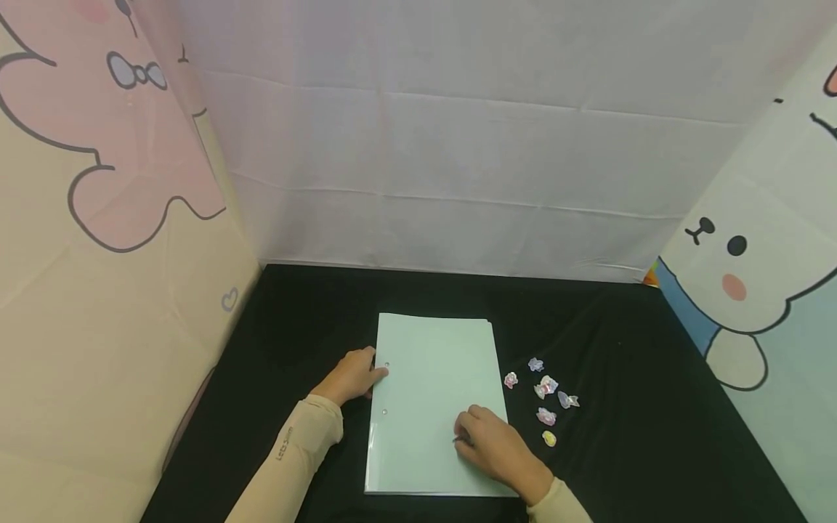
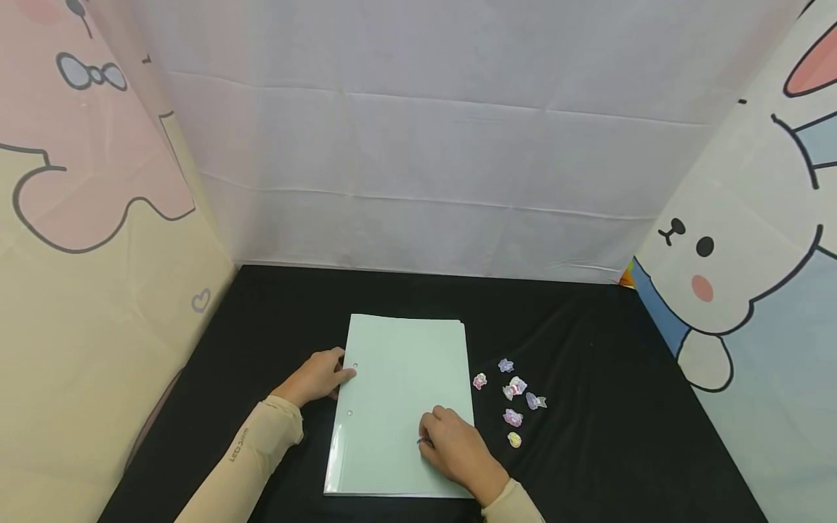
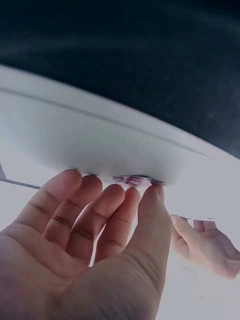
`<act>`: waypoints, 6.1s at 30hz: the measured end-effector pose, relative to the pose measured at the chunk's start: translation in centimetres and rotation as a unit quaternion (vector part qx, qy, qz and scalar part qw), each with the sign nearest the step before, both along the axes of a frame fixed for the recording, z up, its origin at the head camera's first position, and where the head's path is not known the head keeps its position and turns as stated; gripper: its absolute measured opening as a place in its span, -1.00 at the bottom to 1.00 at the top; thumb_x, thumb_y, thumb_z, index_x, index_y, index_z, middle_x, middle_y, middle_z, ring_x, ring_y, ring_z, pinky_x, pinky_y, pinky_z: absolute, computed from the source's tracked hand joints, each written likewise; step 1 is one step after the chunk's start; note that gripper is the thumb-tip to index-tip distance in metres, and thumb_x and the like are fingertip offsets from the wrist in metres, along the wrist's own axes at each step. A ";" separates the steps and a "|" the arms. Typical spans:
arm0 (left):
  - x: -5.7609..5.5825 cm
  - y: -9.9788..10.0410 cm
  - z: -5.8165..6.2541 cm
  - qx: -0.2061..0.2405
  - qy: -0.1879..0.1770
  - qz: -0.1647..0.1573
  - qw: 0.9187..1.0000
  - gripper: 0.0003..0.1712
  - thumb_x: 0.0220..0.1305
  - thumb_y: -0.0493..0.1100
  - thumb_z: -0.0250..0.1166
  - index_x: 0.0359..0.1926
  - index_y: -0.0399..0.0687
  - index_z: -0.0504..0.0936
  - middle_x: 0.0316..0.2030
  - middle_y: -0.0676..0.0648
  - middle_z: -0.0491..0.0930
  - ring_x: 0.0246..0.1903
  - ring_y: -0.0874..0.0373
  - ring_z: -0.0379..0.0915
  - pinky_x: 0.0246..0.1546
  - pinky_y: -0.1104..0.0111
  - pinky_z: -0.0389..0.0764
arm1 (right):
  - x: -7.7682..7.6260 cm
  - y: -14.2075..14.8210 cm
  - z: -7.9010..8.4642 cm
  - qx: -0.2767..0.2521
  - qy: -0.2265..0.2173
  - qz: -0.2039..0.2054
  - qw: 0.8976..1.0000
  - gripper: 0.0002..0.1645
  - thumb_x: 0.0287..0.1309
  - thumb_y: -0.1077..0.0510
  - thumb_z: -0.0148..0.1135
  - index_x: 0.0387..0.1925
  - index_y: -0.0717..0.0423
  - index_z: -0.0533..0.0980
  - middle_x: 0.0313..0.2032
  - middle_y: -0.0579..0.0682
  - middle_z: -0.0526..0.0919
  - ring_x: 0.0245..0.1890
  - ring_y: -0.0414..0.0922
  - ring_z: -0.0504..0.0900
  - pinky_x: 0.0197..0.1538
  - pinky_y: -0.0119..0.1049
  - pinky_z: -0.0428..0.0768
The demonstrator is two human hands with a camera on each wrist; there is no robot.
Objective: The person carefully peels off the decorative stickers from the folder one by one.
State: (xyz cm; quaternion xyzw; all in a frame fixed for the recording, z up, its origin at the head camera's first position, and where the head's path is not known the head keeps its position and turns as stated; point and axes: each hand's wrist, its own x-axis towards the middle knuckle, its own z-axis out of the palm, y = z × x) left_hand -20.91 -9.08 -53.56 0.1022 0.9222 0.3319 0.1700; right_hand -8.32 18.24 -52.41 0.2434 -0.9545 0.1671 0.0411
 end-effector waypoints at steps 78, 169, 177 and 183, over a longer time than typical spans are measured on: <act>0.1 0.2 0.5 -0.003 0.004 -0.004 1.000 -0.65 0.40 -0.16 0.31 0.00 -0.36 0.47 -0.49 -0.08 0.46 -0.62 0.15 0.49 -0.45 0.29 0.53 | 0.2 -1.5 0.4 -0.067 -0.054 -0.045 0.995 -0.73 -0.09 0.45 0.43 -0.43 0.17 0.49 -0.53 -0.11 0.40 -0.53 -0.22 0.35 -0.46 -0.30 0.41; -0.1 0.0 0.7 -0.028 0.036 -0.022 0.999 -0.59 0.41 -0.06 0.30 0.01 -0.35 0.53 -0.48 -0.05 0.46 -0.57 0.16 0.48 -0.49 0.32 0.50 | -5.3 2.0 1.2 0.088 0.000 -0.081 0.993 -0.69 -0.01 0.17 0.55 -0.21 0.12 0.64 -0.32 0.07 0.60 -0.38 0.02 0.54 -0.36 -0.08 0.55; 0.2 0.5 2.1 -0.021 0.053 -0.009 0.998 -0.46 0.37 -0.09 0.34 0.16 -0.44 0.49 -0.13 -0.27 0.62 -0.33 0.06 0.53 -0.28 0.20 0.57 | -5.3 2.1 1.2 0.086 -0.005 -0.086 0.993 -0.68 -0.01 0.15 0.55 -0.20 0.12 0.64 -0.29 0.07 0.60 -0.36 0.01 0.53 -0.35 -0.08 0.55; 0.4 0.2 2.7 0.007 0.040 -0.006 0.999 -0.42 0.36 -0.11 0.34 0.21 -0.43 0.43 -0.18 -0.23 0.64 -0.36 0.08 0.55 -0.31 0.21 0.59 | -5.2 2.0 1.3 0.084 -0.016 -0.087 0.993 -0.68 0.00 0.16 0.54 -0.19 0.12 0.63 -0.28 0.07 0.60 -0.35 0.01 0.53 -0.36 -0.08 0.55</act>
